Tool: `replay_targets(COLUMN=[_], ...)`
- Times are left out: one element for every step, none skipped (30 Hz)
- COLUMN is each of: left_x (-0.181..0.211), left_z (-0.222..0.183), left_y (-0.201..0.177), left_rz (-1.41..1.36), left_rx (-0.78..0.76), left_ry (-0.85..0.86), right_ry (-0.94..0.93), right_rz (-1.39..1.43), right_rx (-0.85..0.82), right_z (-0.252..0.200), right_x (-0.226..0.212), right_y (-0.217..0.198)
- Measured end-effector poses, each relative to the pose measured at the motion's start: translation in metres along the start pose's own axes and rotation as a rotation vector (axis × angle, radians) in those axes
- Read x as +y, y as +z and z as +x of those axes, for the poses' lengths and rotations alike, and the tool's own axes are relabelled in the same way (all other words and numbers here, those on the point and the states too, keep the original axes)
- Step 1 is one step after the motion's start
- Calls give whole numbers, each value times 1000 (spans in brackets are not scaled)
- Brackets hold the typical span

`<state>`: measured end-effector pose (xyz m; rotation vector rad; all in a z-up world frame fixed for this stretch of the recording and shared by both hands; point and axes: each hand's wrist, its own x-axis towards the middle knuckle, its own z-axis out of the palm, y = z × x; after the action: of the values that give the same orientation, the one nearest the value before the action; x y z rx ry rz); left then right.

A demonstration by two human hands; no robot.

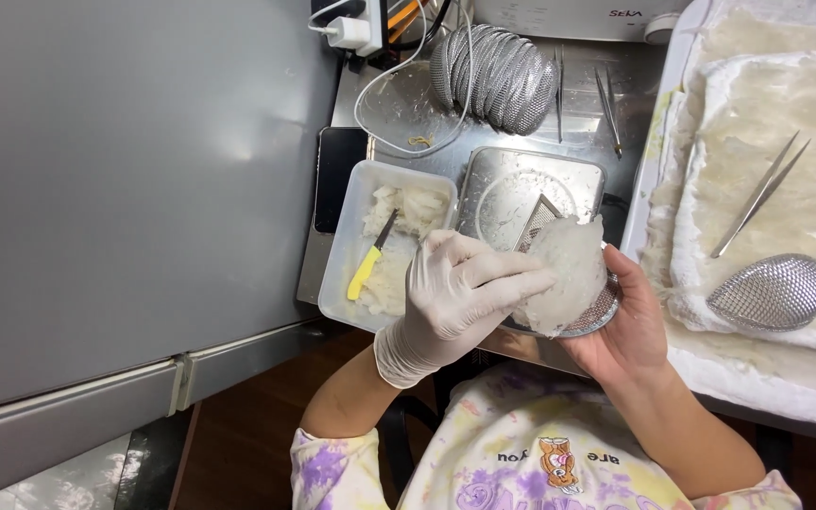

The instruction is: The person fills metal mesh molds with a white fibrous material using gloved hands and tweezers. They weigh the filled molds on a digital scale, adjust the contents, and place them into a multi-tiered rack.

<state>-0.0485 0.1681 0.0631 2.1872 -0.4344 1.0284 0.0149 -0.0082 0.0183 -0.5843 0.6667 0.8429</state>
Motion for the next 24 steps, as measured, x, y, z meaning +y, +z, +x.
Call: replay_targets(left_x=[-1,-2,-3,-2,-2,-2,0,1,2,4,5,7,8,9,10,11,11,12,13,13,14,15,17,18], left_z=[-1,-2,-2,-2,-1,-1,-2,-2,-3,-2,-1,0,0,0,0,0,0,0,-1,-2,-4,-4,-4,-4], left_y=[3,6,9,8,8,7,6,5,3,2,1,0,0,1,1,1,1,1,2,2,3,3,4,4], left_rz=[-2,28,58,55,59,64,60,58,57,56,62,68,70,76,82,82,84,85,85,75,66,67,62,58], left_rx=[-3,0,3,0,-21,-42,-45,-67,-87,-88,-108,-128,-128,-140,-152,-152,-158,-164,-163,-169,-176,-176,-180,-184], left_ry=[3,24,47,51,49,48,49,20,-8,-8,-24,-41,-41,-50,-57,-56,-55,-54,-53,-71,-89,-88,-105,-122], right_ry=[-2,-6,-10,-13,-21,-29,-31,-31,-30,-31,-29,-27,-26,-30,-36,-36,-45,-54,-55,-58,-60,-60,-69,-78], right_rz=[4,5,6,11,7,2,6,-2,-12,-11,20,51,51,14,-22,-22,-14,-7,-7,-9,-10,-10,-13,-16], right_rx=[0,7,14,13,16,19,21,26,29,30,-5,-39,-40,-13,14,13,17,20,21,20,19,18,3,-12], right_z=[0,0,0,-1,-3,-4,-6,-9,-11,-9,-8,-7,-8,-10,-11,-12,-12,-13,-14,-14,-14,-12,-11,-9], right_x=[-1,-2,-3,-5,-7,-8,-9,-10,-11,-12,-12,-12,-13,-15,-16,-16,-16,-16,-17,-17,-18,-19,-20,-21], right_y=[-1,-2,-3,-3,-4,-5,-2,2,5,1,-3,-6,-4,-1,1,2,2,2,3,3,3,0,-3,-6])
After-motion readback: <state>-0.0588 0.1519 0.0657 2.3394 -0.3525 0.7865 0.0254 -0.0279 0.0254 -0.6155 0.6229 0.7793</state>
